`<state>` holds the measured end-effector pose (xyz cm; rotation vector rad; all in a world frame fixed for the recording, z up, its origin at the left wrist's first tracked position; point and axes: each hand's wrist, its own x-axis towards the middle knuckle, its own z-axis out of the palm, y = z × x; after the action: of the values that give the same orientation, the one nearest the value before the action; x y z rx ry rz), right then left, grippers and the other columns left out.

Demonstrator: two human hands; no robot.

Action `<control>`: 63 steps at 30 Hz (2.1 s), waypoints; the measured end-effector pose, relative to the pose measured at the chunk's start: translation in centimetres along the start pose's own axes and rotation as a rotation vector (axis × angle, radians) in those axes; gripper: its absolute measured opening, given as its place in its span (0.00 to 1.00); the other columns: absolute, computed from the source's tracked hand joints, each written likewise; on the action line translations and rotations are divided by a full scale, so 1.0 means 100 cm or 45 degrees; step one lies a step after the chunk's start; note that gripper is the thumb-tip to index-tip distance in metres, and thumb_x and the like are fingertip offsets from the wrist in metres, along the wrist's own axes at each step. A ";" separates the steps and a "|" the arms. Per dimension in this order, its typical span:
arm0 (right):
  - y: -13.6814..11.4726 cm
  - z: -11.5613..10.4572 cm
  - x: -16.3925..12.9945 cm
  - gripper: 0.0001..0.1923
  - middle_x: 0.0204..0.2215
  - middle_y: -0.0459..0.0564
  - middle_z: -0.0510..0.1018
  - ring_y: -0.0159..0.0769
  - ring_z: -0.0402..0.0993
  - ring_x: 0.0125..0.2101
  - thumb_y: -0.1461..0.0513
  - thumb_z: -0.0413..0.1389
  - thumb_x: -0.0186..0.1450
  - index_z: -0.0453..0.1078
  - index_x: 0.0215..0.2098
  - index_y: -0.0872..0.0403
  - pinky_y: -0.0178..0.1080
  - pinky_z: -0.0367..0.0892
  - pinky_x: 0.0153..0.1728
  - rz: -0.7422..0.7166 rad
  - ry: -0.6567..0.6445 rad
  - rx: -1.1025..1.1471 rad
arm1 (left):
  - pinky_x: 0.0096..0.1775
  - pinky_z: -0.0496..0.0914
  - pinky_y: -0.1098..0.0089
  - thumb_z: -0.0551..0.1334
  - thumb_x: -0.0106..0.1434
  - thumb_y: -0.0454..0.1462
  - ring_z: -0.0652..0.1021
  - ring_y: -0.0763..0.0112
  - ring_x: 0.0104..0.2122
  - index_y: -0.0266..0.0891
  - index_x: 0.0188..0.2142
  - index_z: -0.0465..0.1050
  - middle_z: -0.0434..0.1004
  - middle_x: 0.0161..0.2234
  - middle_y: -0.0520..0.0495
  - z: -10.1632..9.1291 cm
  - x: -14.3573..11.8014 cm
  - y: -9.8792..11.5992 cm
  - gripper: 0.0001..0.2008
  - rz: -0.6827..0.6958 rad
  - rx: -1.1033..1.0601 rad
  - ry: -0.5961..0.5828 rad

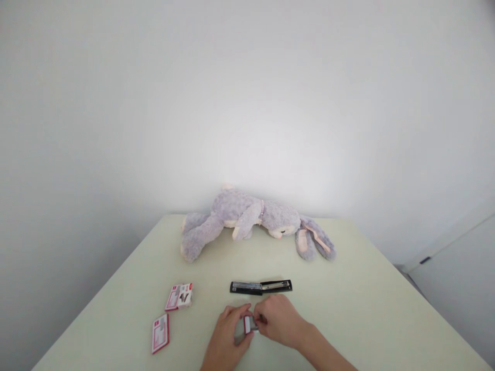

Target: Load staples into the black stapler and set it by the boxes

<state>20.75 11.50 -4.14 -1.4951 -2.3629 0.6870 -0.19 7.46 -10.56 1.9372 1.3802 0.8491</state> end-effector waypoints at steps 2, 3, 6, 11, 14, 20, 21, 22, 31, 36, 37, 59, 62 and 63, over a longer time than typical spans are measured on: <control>0.007 -0.008 -0.010 0.10 0.27 0.44 0.84 0.37 0.78 0.30 0.65 0.58 0.58 0.80 0.33 0.47 0.34 0.62 0.34 0.004 0.019 0.046 | 0.58 0.71 0.56 0.64 0.59 0.33 0.77 0.60 0.52 0.50 0.60 0.71 0.80 0.51 0.46 -0.001 0.000 0.002 0.29 -0.003 -0.001 -0.014; 0.012 -0.012 -0.015 0.10 0.27 0.44 0.83 0.36 0.78 0.29 0.65 0.57 0.59 0.80 0.34 0.47 0.33 0.62 0.32 0.020 0.031 0.070 | 0.58 0.71 0.57 0.64 0.59 0.33 0.77 0.60 0.52 0.50 0.60 0.71 0.79 0.51 0.46 -0.002 0.000 0.003 0.29 0.002 0.000 -0.021; 0.028 -0.018 -0.034 0.11 0.26 0.42 0.81 0.33 0.76 0.26 0.65 0.55 0.62 0.79 0.36 0.48 0.32 0.61 0.30 0.082 0.068 0.127 | 0.60 0.69 0.56 0.65 0.57 0.33 0.75 0.59 0.55 0.51 0.58 0.72 0.78 0.54 0.46 -0.006 0.000 0.006 0.29 0.039 0.019 -0.009; 0.044 -0.013 -0.057 0.17 0.29 0.43 0.80 0.35 0.75 0.29 0.62 0.54 0.64 0.77 0.49 0.48 0.34 0.63 0.33 0.185 0.159 0.309 | 0.54 0.71 0.58 0.59 0.68 0.41 0.78 0.61 0.49 0.49 0.55 0.76 0.80 0.47 0.46 -0.002 0.002 0.007 0.17 -0.101 0.113 0.088; 0.039 -0.009 -0.060 0.18 0.35 0.45 0.80 0.36 0.74 0.32 0.63 0.55 0.63 0.78 0.50 0.47 0.34 0.64 0.35 0.156 0.146 0.367 | 0.48 0.72 0.58 0.56 0.70 0.43 0.79 0.61 0.42 0.48 0.49 0.79 0.82 0.41 0.47 0.011 0.003 0.011 0.15 -0.182 0.159 0.111; 0.021 -0.009 -0.055 0.18 0.36 0.43 0.80 0.36 0.74 0.35 0.60 0.61 0.60 0.78 0.50 0.43 0.34 0.62 0.38 0.172 0.054 0.204 | 0.46 0.72 0.62 0.55 0.71 0.44 0.79 0.63 0.39 0.49 0.51 0.77 0.81 0.39 0.49 0.015 0.007 0.015 0.15 -0.176 0.199 0.119; 0.019 -0.009 -0.053 0.22 0.37 0.43 0.80 0.36 0.74 0.35 0.58 0.64 0.59 0.77 0.52 0.42 0.34 0.62 0.38 0.195 0.058 0.164 | 0.50 0.71 0.61 0.54 0.71 0.43 0.78 0.62 0.44 0.49 0.52 0.76 0.81 0.43 0.48 0.008 0.012 0.012 0.16 -0.168 0.216 0.143; 0.017 -0.009 -0.051 0.24 0.38 0.43 0.81 0.36 0.74 0.35 0.57 0.65 0.58 0.76 0.53 0.41 0.34 0.61 0.38 0.211 0.066 0.132 | 0.54 0.68 0.59 0.53 0.71 0.42 0.76 0.60 0.49 0.48 0.55 0.74 0.79 0.48 0.47 0.000 0.019 0.008 0.17 -0.162 0.238 0.172; 0.004 0.001 -0.022 0.09 0.35 0.42 0.80 0.33 0.76 0.35 0.60 0.60 0.66 0.80 0.43 0.43 0.32 0.60 0.37 0.096 0.000 0.068 | 0.52 0.62 0.59 0.69 0.59 0.45 0.73 0.58 0.50 0.50 0.43 0.79 0.79 0.47 0.51 -0.032 0.068 -0.003 0.12 -0.056 0.291 -0.040; 0.006 -0.006 -0.014 0.08 0.35 0.43 0.78 0.32 0.75 0.35 0.59 0.57 0.70 0.79 0.42 0.44 0.31 0.59 0.36 0.050 0.018 0.074 | 0.53 0.59 0.59 0.70 0.59 0.49 0.73 0.60 0.48 0.52 0.44 0.78 0.79 0.45 0.53 -0.011 0.035 0.016 0.14 -0.047 0.275 -0.086; 0.006 -0.007 -0.014 0.08 0.34 0.42 0.78 0.32 0.74 0.34 0.59 0.57 0.70 0.80 0.41 0.45 0.31 0.58 0.35 0.042 0.009 0.073 | 0.53 0.58 0.59 0.70 0.60 0.49 0.73 0.60 0.48 0.52 0.45 0.78 0.79 0.45 0.52 -0.008 0.031 0.018 0.15 -0.052 0.272 -0.086; 0.004 0.013 -0.030 0.10 0.26 0.43 0.77 0.35 0.73 0.29 0.60 0.54 0.67 0.76 0.44 0.47 0.35 0.57 0.31 0.332 0.151 0.119 | 0.53 0.59 0.58 0.71 0.59 0.49 0.73 0.59 0.48 0.54 0.45 0.78 0.79 0.46 0.53 -0.006 0.026 0.019 0.15 -0.085 0.246 -0.050; 0.009 0.035 -0.039 0.18 0.25 0.42 0.74 0.35 0.70 0.27 0.58 0.54 0.66 0.73 0.53 0.48 0.34 0.58 0.30 0.242 0.096 0.411 | 0.54 0.59 0.57 0.70 0.60 0.50 0.73 0.59 0.49 0.54 0.45 0.78 0.79 0.46 0.52 -0.007 0.026 0.019 0.15 -0.089 0.242 -0.052; 0.015 0.042 -0.044 0.21 0.24 0.41 0.72 0.34 0.68 0.26 0.55 0.54 0.66 0.72 0.56 0.49 0.34 0.58 0.29 0.227 0.084 0.545 | 0.54 0.59 0.57 0.69 0.60 0.50 0.73 0.59 0.49 0.54 0.45 0.78 0.79 0.46 0.52 -0.007 0.026 0.019 0.15 -0.090 0.240 -0.055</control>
<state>21.89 7.04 -8.41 -1.5111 -1.8904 1.0862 1.04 9.51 -8.25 2.0202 1.5412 0.6607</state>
